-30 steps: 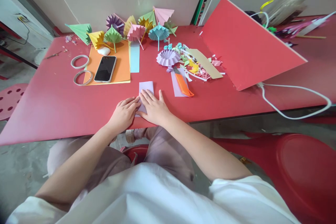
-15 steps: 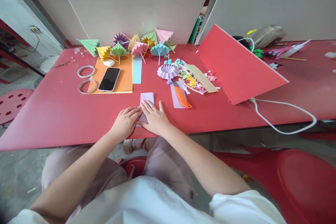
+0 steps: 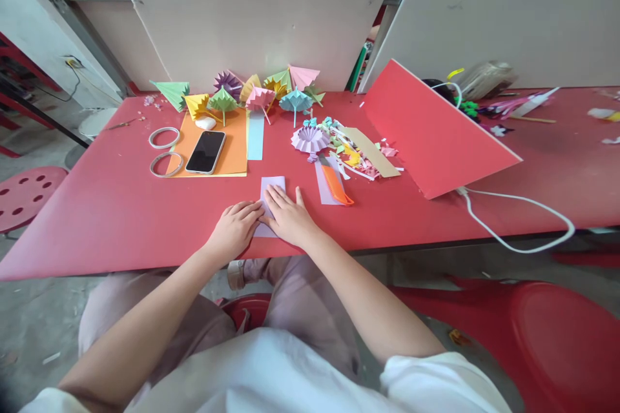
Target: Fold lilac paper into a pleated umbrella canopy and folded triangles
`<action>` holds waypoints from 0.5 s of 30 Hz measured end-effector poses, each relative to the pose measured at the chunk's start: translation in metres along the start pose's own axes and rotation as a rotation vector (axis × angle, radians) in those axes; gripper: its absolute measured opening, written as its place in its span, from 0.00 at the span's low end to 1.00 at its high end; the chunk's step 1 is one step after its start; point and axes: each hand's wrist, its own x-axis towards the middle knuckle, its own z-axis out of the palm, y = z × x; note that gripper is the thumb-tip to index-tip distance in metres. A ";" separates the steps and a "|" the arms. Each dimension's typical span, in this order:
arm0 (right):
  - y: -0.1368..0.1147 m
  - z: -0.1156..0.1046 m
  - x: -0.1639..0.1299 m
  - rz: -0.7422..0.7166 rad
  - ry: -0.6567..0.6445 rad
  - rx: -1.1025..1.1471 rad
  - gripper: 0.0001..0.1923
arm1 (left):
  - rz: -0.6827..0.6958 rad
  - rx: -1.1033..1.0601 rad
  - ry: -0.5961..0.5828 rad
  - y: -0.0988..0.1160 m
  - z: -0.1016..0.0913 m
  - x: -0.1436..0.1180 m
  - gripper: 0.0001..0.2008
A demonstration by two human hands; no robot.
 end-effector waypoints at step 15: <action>-0.001 0.006 -0.002 -0.037 0.046 -0.088 0.32 | 0.021 -0.011 -0.017 -0.001 0.000 -0.001 0.16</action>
